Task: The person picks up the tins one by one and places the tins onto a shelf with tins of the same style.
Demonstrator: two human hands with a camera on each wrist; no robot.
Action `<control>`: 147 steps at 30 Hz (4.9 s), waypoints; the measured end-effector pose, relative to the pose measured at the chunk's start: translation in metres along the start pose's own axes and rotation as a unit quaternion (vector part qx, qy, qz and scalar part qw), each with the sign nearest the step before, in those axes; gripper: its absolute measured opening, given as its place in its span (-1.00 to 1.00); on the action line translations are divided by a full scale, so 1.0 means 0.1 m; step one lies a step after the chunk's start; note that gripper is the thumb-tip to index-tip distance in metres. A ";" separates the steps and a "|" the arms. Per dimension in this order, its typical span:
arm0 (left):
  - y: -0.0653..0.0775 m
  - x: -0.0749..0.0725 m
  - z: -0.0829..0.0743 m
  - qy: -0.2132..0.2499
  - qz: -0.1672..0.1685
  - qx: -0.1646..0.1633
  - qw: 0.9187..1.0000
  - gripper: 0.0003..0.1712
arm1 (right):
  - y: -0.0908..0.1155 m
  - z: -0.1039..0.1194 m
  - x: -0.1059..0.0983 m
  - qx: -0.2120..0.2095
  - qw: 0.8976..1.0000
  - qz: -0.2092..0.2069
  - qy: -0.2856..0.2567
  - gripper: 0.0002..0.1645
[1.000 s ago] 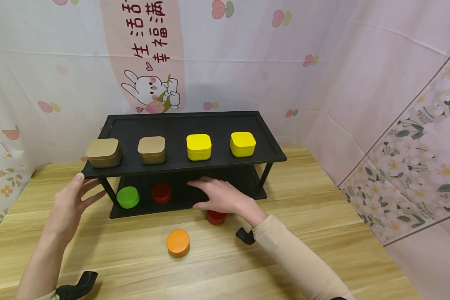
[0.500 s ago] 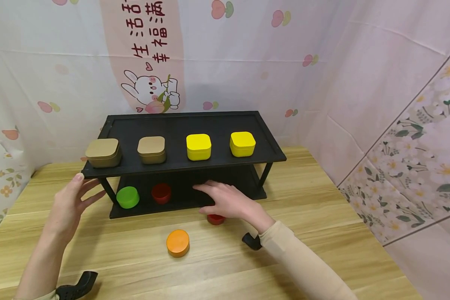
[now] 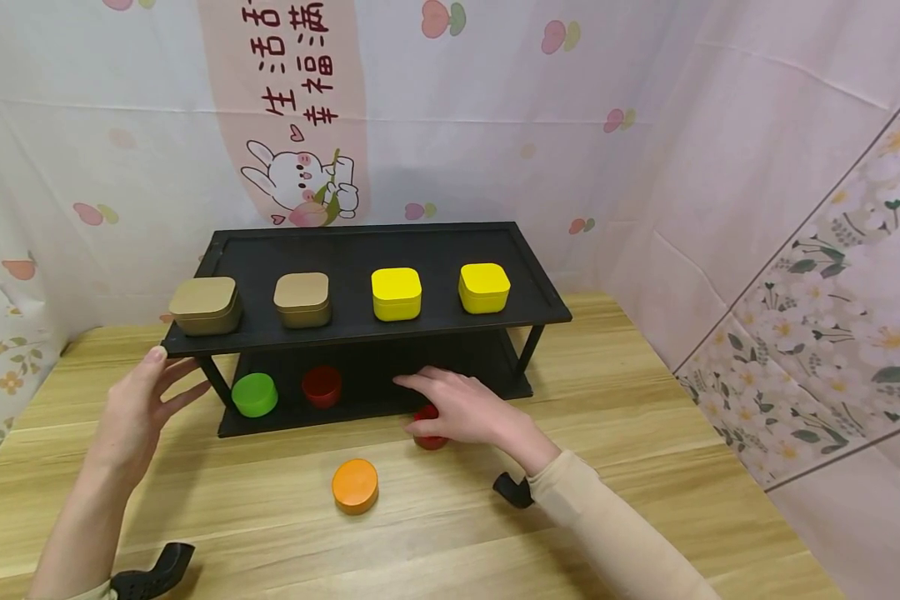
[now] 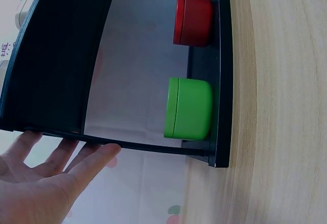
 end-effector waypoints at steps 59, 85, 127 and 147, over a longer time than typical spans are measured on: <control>0.01 -0.01 0.02 -0.017 0.003 0.003 1.000 -0.58 | 0.25 -0.19 0.17 0.020 1.000 -0.002 -0.014 -0.41; 0.01 -0.02 0.01 -0.019 0.007 0.011 1.000 -0.55 | 0.24 -0.20 0.14 0.005 0.999 -0.023 -0.021 -0.42; 0.02 -0.02 0.01 -0.031 0.007 0.005 0.999 -0.51 | -0.13 -0.12 0.01 0.008 0.998 -0.055 -0.016 -0.40; 0.01 -0.01 0.01 -0.034 0.001 -0.005 0.999 -0.47 | -0.29 -0.13 0.03 0.010 0.999 -0.051 -0.005 -0.39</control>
Point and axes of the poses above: each hand's wrist, its own y-axis away from the middle knuckle, its own x-axis out of the palm, z = x × y, the point moved 2 cm from there along -y, towards the middle knuckle, and after that the axes turned 7 degrees about -y, right-handed, at the moved point
